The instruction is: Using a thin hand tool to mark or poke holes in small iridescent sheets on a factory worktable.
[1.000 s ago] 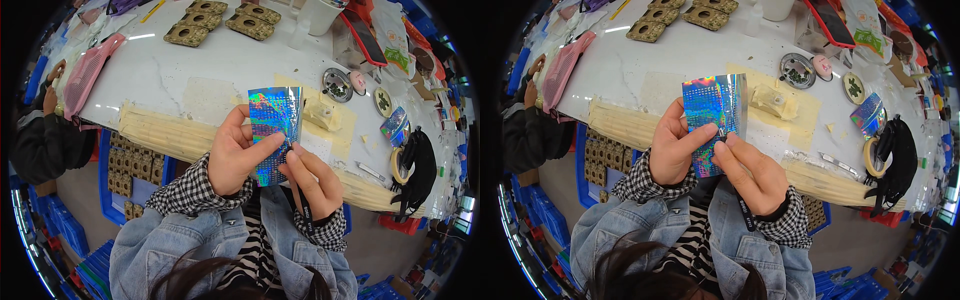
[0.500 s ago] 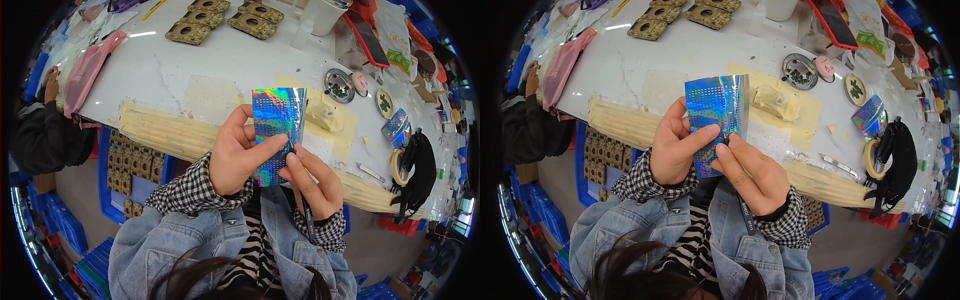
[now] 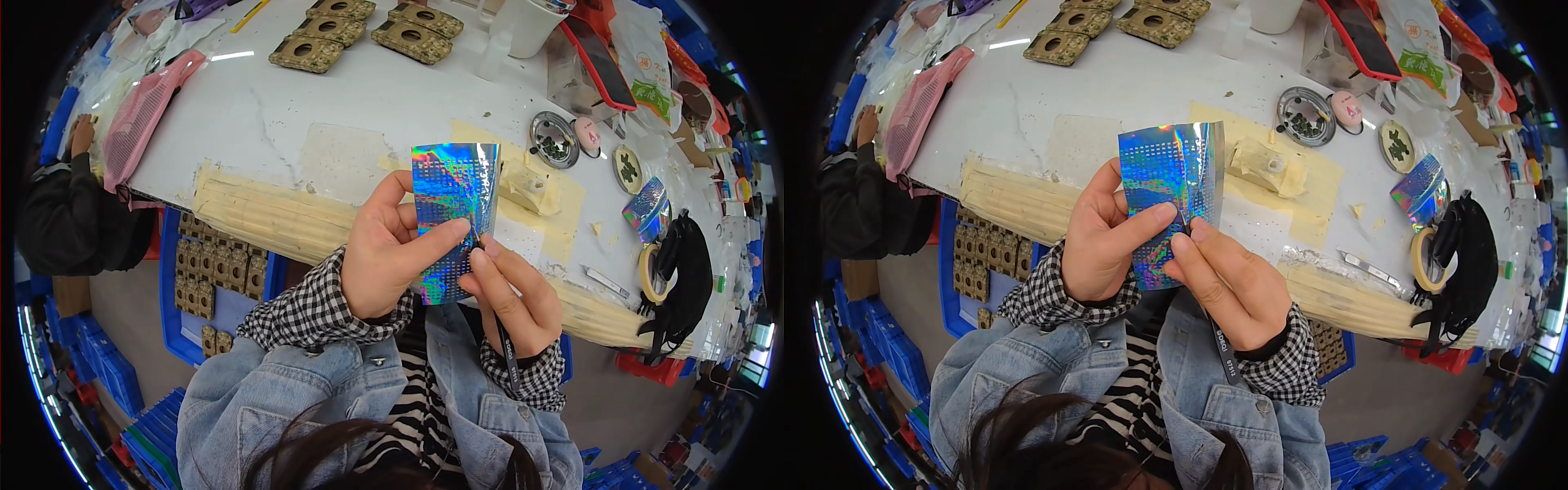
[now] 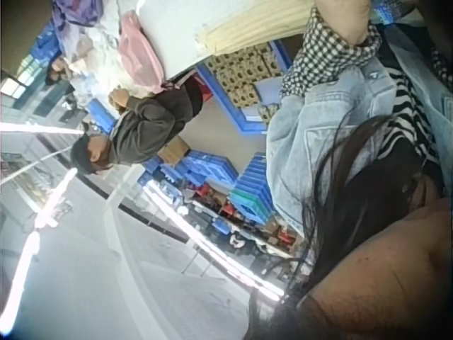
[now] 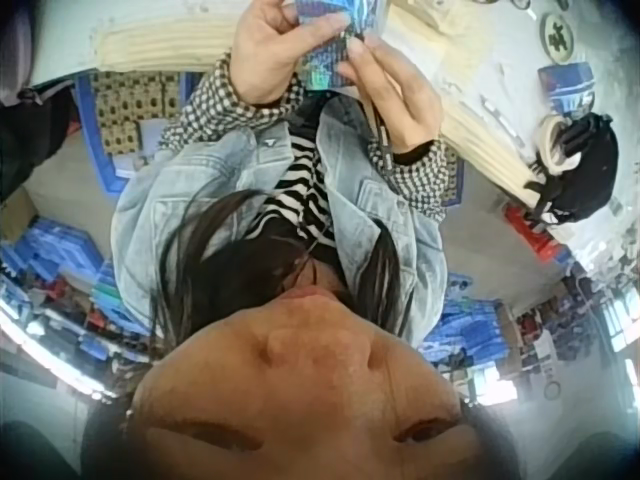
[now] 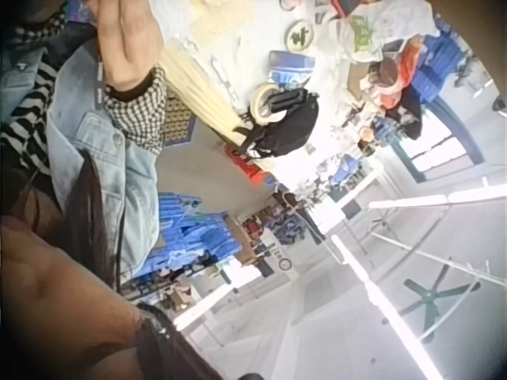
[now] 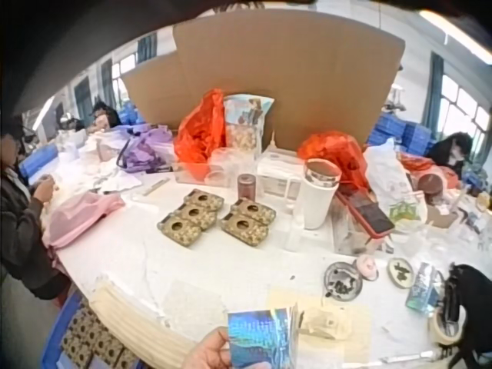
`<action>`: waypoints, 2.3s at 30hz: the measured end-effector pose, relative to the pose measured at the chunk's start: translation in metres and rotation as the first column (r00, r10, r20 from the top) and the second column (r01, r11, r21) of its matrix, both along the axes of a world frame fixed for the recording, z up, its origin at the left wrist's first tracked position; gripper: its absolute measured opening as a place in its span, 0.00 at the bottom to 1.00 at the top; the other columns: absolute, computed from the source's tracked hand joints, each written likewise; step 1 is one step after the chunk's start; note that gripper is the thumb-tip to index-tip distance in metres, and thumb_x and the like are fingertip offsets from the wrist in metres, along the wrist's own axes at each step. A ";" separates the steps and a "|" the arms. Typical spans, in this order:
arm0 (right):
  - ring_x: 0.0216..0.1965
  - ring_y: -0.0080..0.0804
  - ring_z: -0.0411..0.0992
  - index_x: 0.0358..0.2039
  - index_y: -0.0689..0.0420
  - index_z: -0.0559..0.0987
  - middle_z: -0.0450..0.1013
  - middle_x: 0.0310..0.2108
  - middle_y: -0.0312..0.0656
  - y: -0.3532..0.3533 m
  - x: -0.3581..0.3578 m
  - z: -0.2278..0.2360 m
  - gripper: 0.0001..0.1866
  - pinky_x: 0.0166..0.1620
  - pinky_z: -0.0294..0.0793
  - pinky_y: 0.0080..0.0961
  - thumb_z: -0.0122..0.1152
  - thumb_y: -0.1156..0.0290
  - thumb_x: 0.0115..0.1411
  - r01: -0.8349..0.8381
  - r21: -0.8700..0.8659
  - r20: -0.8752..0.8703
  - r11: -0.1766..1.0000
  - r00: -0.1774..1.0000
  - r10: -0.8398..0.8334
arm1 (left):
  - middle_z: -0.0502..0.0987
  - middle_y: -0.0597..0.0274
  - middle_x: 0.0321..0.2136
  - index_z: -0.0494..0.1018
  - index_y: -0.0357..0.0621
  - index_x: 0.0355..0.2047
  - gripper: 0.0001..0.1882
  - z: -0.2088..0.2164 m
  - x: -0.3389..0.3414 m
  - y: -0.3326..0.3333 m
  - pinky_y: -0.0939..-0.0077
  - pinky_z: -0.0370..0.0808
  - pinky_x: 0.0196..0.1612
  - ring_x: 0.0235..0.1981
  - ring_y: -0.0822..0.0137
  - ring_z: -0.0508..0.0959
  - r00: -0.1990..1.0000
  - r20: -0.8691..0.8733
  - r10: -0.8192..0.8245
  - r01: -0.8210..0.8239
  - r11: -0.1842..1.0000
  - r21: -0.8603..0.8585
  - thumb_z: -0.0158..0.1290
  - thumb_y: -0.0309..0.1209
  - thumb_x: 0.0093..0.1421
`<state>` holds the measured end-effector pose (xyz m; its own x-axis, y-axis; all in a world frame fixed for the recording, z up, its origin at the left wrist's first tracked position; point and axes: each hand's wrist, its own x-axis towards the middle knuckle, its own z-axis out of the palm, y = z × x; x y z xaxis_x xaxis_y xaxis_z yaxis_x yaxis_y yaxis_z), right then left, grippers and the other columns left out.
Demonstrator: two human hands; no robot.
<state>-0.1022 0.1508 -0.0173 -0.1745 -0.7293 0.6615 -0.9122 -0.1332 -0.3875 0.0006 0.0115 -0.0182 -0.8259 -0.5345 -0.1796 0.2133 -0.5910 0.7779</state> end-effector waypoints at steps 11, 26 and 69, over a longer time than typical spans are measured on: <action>0.39 0.37 0.77 0.43 0.62 0.80 0.74 0.42 0.49 0.001 0.001 0.001 0.23 0.42 0.80 0.26 0.71 0.84 0.42 0.020 -0.009 0.109 1.000 0.994 -0.019 | 0.78 0.54 0.39 0.60 0.38 0.51 0.22 0.000 0.000 0.000 0.77 0.77 0.44 0.41 0.71 0.79 1.000 -0.003 -0.011 0.011 1.000 0.014 0.53 0.17 0.58; 0.39 0.37 0.77 0.44 0.59 0.80 0.75 0.42 0.47 0.002 0.002 0.004 0.22 0.42 0.80 0.26 0.71 0.81 0.45 0.033 0.009 0.177 0.999 0.984 -0.034 | 0.78 0.55 0.40 0.59 0.37 0.51 0.22 0.001 0.000 -0.001 0.77 0.77 0.44 0.41 0.71 0.78 1.000 0.002 -0.023 0.023 1.000 0.015 0.53 0.18 0.59; 0.41 0.39 0.77 0.44 0.60 0.80 0.75 0.41 0.48 0.004 0.001 0.005 0.20 0.44 0.79 0.28 0.70 0.80 0.47 0.010 0.000 0.242 1.000 0.970 -0.009 | 0.77 0.56 0.40 0.59 0.36 0.52 0.22 0.000 0.001 0.002 0.77 0.76 0.45 0.41 0.72 0.78 0.999 0.011 -0.032 0.032 0.999 0.015 0.53 0.18 0.59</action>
